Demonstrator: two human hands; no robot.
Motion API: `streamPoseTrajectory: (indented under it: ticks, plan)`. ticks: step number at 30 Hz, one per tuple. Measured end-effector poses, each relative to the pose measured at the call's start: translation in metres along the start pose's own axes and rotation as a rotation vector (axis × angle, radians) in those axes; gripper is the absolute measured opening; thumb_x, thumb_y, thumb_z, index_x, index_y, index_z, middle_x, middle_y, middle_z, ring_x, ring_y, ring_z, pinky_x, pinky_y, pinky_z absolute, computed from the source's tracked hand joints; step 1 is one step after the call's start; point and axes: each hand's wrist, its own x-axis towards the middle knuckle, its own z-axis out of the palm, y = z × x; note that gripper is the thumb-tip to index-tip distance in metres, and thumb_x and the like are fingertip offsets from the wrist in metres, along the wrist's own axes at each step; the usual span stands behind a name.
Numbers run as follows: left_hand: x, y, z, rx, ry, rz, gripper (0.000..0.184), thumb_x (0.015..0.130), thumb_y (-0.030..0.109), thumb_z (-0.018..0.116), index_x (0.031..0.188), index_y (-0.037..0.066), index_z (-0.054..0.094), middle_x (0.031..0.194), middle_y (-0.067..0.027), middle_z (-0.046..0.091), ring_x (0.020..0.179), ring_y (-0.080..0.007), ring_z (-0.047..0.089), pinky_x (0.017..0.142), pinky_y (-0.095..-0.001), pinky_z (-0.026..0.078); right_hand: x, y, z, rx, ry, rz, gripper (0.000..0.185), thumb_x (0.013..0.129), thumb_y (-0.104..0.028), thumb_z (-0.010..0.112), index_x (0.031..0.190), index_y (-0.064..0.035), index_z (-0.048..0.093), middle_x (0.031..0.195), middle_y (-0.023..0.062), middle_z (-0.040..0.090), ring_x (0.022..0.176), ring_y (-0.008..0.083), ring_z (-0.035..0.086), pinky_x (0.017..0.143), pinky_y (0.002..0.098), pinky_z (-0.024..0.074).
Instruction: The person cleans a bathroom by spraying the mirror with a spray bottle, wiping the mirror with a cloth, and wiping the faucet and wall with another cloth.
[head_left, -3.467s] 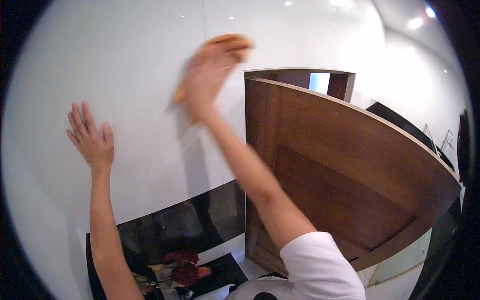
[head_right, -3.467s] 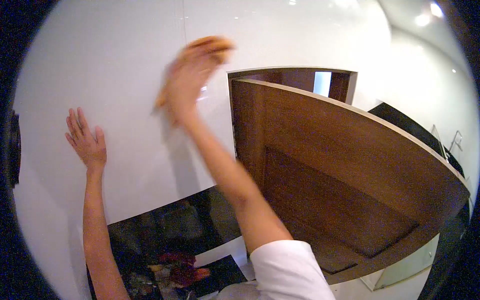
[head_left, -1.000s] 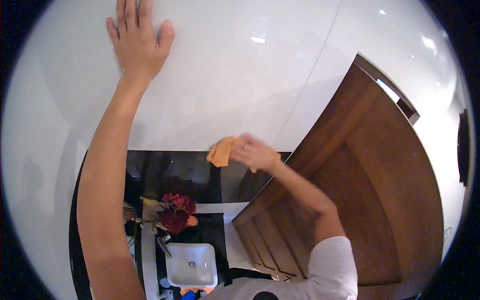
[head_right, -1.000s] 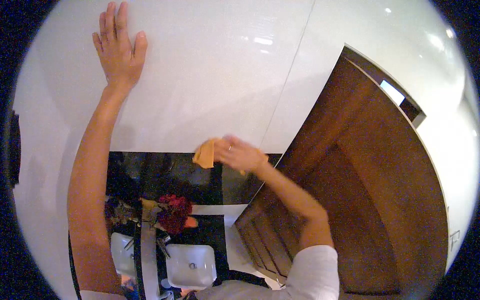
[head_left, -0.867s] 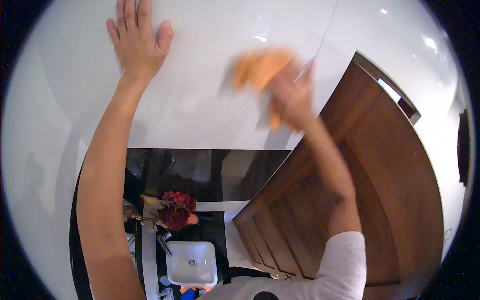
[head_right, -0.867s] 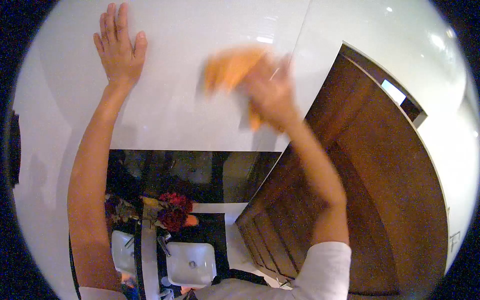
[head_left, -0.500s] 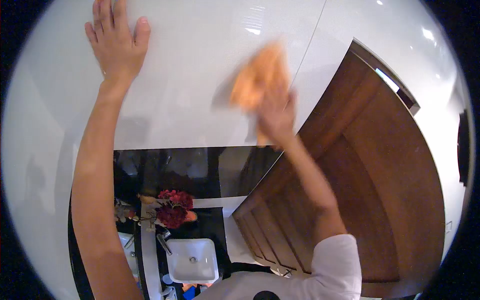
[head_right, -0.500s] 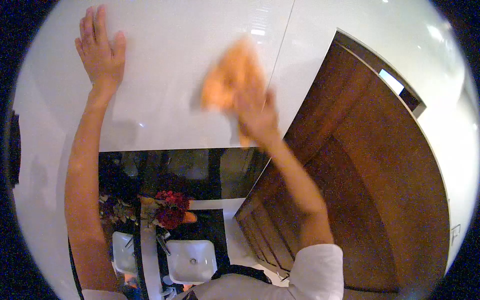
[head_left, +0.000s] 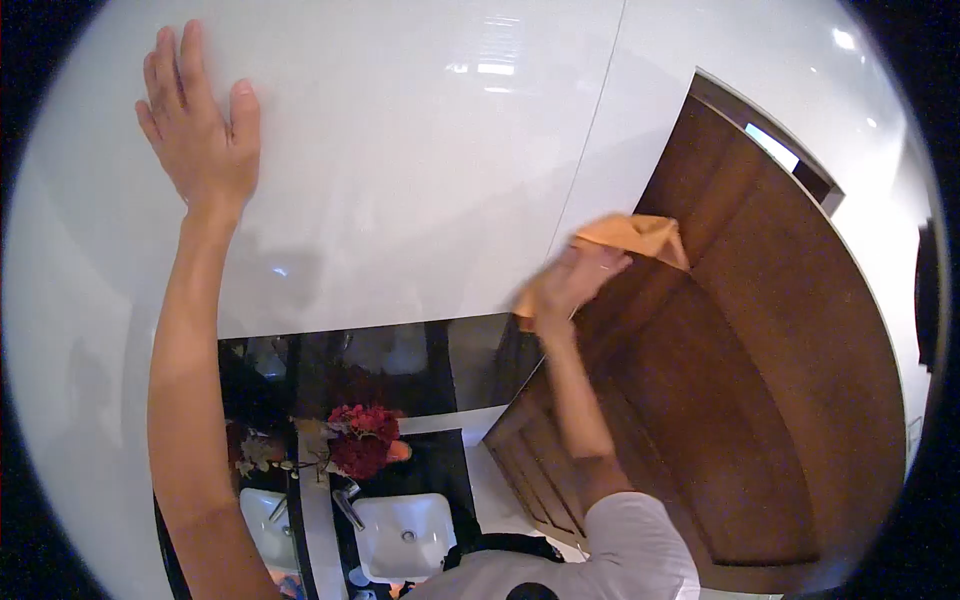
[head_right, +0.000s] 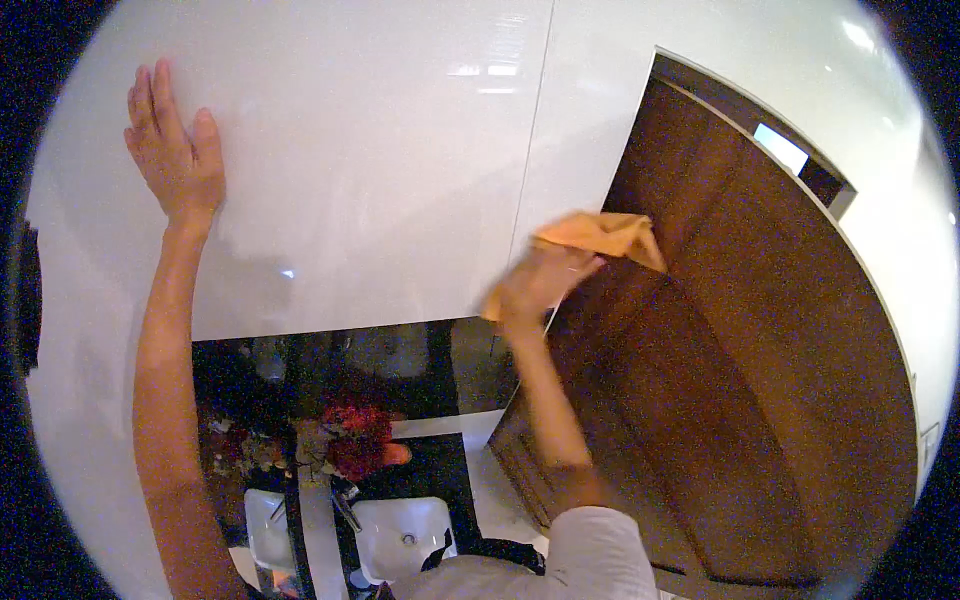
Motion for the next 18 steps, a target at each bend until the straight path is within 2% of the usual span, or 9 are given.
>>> streamPoseTrajectory:
  ticks: [3, 6, 7, 10, 11, 12, 14, 17, 18]
  plan:
    - [-0.004, -0.004, -0.004, -0.013, -0.022, 0.013, 0.058, 0.086, 0.03, 0.049, 0.14, 0.013, 0.032, 0.145, -0.0125, 0.029, 0.133, -0.0326, 0.027, 0.104, -0.052, 0.022, -0.013, -0.134, 0.0, 0.223, -0.17, -0.325, 0.039, 0.088, -0.014, 0.046, 0.122, 0.0052, 0.046, 0.107, 0.0269, 0.056, 0.08, 0.0358, 0.057, 0.087, 0.0502, 0.0429]
    - [-0.009, -0.013, 0.004, -0.05, -0.017, 0.016, 0.06, 0.085, 0.034, 0.049, 0.139, 0.014, 0.032, 0.145, -0.0118, 0.029, 0.132, -0.0336, 0.027, 0.103, -0.0549, 0.021, -0.039, -0.227, 0.007, 0.713, -0.275, -0.779, 0.042, 0.08, -0.018, 0.053, 0.118, 0.0001, 0.054, 0.121, 0.0211, 0.054, 0.097, 0.0314, 0.058, 0.095, 0.0432, 0.0409]
    - [-0.008, -0.021, 0.007, -0.059, -0.011, 0.019, 0.061, 0.084, 0.038, 0.049, 0.139, 0.016, 0.033, 0.145, -0.0111, 0.029, 0.131, -0.0344, 0.028, 0.103, -0.0584, 0.02, -0.026, -0.239, -0.004, 0.802, -0.238, -0.727, 0.042, 0.077, -0.016, 0.052, 0.116, -0.0004, 0.055, 0.118, 0.0212, 0.055, 0.109, 0.0312, 0.053, 0.099, 0.0442, 0.0369]
    - [-0.007, -0.027, 0.009, -0.063, -0.005, 0.042, 0.062, 0.084, 0.038, 0.048, 0.139, 0.015, 0.033, 0.145, -0.0114, 0.029, 0.132, -0.035, 0.027, 0.103, -0.0582, 0.019, -0.009, -0.202, -0.011, 0.549, -0.41, -0.703, 0.03, 0.08, -0.022, 0.052, 0.103, -0.0052, 0.062, 0.098, 0.0143, 0.061, 0.103, 0.0246, 0.057, 0.098, 0.0553, 0.0331]
    - [-0.007, -0.024, 0.007, -0.04, 0.002, 0.051, 0.062, 0.084, 0.038, 0.048, 0.139, 0.015, 0.033, 0.145, -0.0114, 0.029, 0.132, -0.035, 0.027, 0.103, -0.0582, 0.019, -0.026, -0.164, 0.004, 0.65, -0.28, -0.545, 0.027, 0.08, -0.02, 0.053, 0.101, -0.0068, 0.062, 0.103, 0.0153, 0.06, 0.105, 0.0303, 0.055, 0.099, 0.065, 0.0229]
    - [-0.005, -0.021, 0.005, -0.044, -0.015, 0.051, 0.062, 0.084, 0.034, 0.049, 0.14, 0.014, 0.032, 0.146, -0.0117, 0.027, 0.133, -0.034, 0.026, 0.104, -0.0568, 0.018, -0.019, -0.131, -0.001, 0.343, -0.442, -0.419, 0.03, 0.08, -0.015, 0.052, 0.108, -0.0088, 0.059, 0.113, 0.0172, 0.056, 0.11, 0.0365, 0.05, 0.1, 0.069, 0.0151]
    - [-0.003, -0.015, 0.004, -0.021, -0.013, 0.038, 0.062, 0.084, 0.03, 0.049, 0.14, 0.012, 0.031, 0.146, -0.0121, 0.026, 0.134, -0.0329, 0.024, 0.105, -0.0554, 0.017, 0.025, -0.073, -0.007, 0.202, -0.195, -0.244, 0.042, 0.084, -0.011, 0.048, 0.125, -0.0009, 0.045, 0.135, 0.0245, 0.038, 0.132, 0.0407, 0.026, 0.104, 0.0658, 0.0018]
    - [-0.005, -0.011, 0.007, -0.06, -0.073, -0.007, 0.064, 0.084, 0.031, 0.048, 0.142, 0.013, 0.027, 0.148, -0.0111, 0.021, 0.136, -0.0323, 0.021, 0.106, -0.0572, 0.015, 0.077, -0.079, -0.024, 0.114, -0.115, -0.008, 0.041, 0.087, -0.009, 0.044, 0.126, 0.0031, 0.043, 0.139, 0.0255, 0.033, 0.135, 0.0413, 0.017, 0.107, 0.0615, 0.0006]
    - [-0.007, -0.011, 0.01, -0.052, -0.071, -0.006, 0.064, 0.084, 0.031, 0.048, 0.142, 0.013, 0.027, 0.148, -0.0111, 0.021, 0.136, -0.0323, 0.021, 0.106, -0.0572, 0.015, 0.092, -0.114, -0.028, 0.415, -0.12, 0.368, 0.04, 0.087, -0.008, 0.043, 0.125, 0.0048, 0.043, 0.139, 0.0263, 0.032, 0.135, 0.0415, 0.016, 0.107, 0.0603, 0.0023]
